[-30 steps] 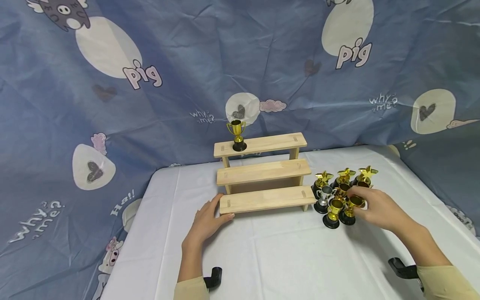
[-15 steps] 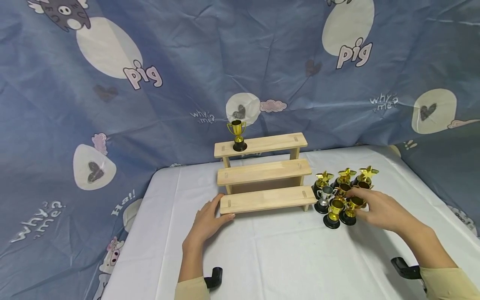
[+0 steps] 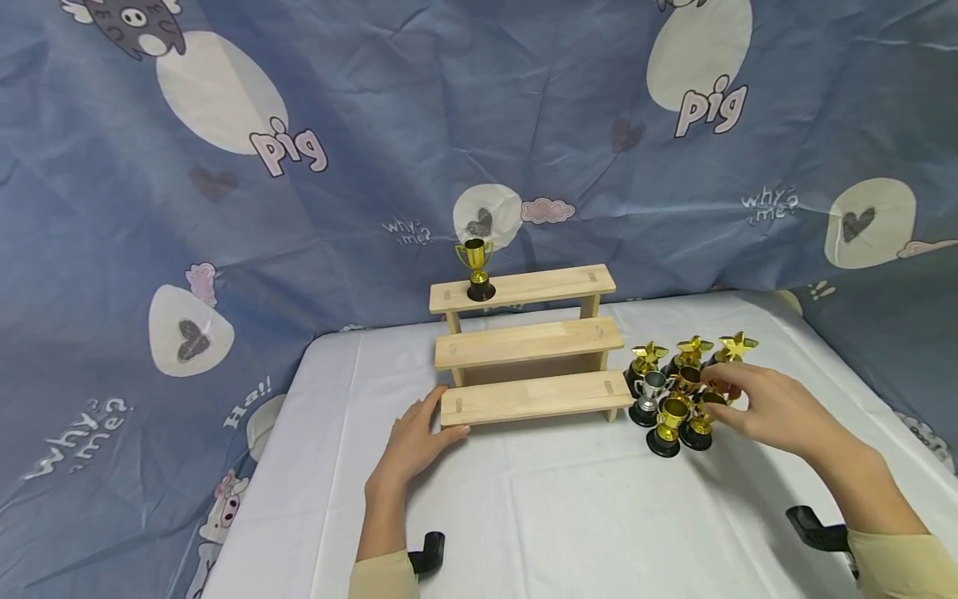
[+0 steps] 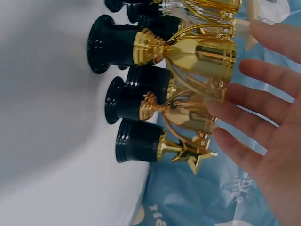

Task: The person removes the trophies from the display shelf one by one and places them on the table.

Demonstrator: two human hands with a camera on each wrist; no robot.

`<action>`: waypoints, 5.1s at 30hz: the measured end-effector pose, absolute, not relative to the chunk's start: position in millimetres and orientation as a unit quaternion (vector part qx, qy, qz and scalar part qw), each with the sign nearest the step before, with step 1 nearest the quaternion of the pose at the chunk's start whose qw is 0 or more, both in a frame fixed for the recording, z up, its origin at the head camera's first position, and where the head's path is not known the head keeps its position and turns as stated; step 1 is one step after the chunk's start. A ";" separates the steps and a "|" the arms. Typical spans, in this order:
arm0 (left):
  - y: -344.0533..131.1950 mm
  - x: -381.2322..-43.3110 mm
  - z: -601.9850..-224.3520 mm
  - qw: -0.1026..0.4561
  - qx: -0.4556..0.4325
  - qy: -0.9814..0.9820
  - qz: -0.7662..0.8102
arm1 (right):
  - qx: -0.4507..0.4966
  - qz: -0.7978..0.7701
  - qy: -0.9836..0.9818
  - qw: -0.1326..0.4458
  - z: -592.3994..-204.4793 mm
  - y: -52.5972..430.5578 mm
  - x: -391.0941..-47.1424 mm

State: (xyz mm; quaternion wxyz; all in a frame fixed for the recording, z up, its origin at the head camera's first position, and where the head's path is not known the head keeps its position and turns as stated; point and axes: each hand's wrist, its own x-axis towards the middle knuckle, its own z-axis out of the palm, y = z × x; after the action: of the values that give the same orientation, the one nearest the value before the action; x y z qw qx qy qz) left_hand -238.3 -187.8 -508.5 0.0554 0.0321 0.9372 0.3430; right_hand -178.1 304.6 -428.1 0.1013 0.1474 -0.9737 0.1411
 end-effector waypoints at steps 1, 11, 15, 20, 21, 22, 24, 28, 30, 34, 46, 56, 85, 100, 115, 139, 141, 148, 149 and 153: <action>-187.9 -238.3 -508.3 0.055 0.033 0.937 0.344 | 0.150 0.138 -0.973 0.110 -427.2 303.1 -179.1; -189.4 -237.9 -508.2 0.057 0.027 0.934 0.351 | 0.178 0.123 -0.968 0.128 -418.3 285.1 -192.2; -190.6 -237.4 -509.0 0.059 0.024 0.934 0.351 | 0.194 0.136 -0.963 0.126 -415.2 275.2 -198.7; -192.3 -238.4 -508.7 0.057 0.026 0.935 0.349 | 0.212 0.146 -0.959 0.118 -411.0 261.0 -209.1; -192.5 -238.7 -508.2 0.055 0.028 0.934 0.351 | 0.214 0.148 -0.958 0.116 -409.9 258.2 -211.4; -192.6 -239.0 -507.9 0.053 0.029 0.934 0.352 | 0.217 0.150 -0.958 0.115 -408.7 255.3 -213.5; -192.7 -239.4 -507.6 0.053 0.031 0.933 0.355 | 0.223 0.157 -0.956 0.111 -406.4 249.9 -217.7; -192.0 -238.9 -508.7 0.053 0.033 0.933 0.354 | 0.233 0.167 -0.953 0.102 -403.8 238.2 -225.2; -191.5 -238.8 -509.9 0.053 0.032 0.935 0.350 | 0.238 0.168 -0.952 0.096 -403.3 232.2 -228.8; -190.5 -239.0 -511.3 0.052 0.033 0.935 0.348 | 0.254 0.164 -0.949 0.084 -402.7 221.2 -236.0; -191.0 -239.4 -507.9 0.050 0.033 0.936 0.346 | 0.288 0.146 -0.943 0.082 -395.6 194.8 -258.6; -192.9 -235.8 -511.2 0.051 0.029 0.935 0.349 | 0.299 0.166 -0.937 0.066 -396.7 175.8 -269.9; -184.1 -237.3 -509.1 0.048 0.036 0.932 0.358 | 0.346 0.156 -0.923 0.056 -371.5 133.9 -301.1; -187.4 -236.2 -508.5 0.052 0.028 0.932 0.358 | 0.309 0.258 -0.915 0.026 -355.1 118.9 -333.4; -189.7 -238.2 -507.5 0.046 0.028 0.936 0.349 | 0.267 0.304 -0.913 0.056 -343.5 101.5 -358.7; -189.3 -234.1 -505.1 0.053 0.025 0.933 0.355 | 0.245 0.342 -0.906 0.053 -326.7 64.5 -378.8; -189.6 -233.8 -505.0 0.054 0.025 0.933 0.356 | 0.251 0.344 -0.903 0.059 -326.6 61.0 -379.4; -190.0 -236.2 -502.7 0.055 0.031 0.933 0.355 | 0.268 0.342 -0.897 0.083 -324.9 54.2 -380.6; -190.0 -236.8 -502.4 0.054 0.032 0.933 0.354 | 0.269 0.342 -0.896 0.087 -324.6 53.9 -380.7; -189.5 -238.2 -501.7 0.053 0.029 0.933 0.354 | 0.270 0.340 -0.896 0.099 -325.8 53.4 -381.1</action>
State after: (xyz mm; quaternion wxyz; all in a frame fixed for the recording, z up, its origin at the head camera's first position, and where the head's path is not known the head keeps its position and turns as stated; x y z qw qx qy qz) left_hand -238.2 -189.5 -501.7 0.0528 0.0288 0.9335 0.3535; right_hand -381.1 53.4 -325.8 0.0990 0.2699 -0.8956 0.3395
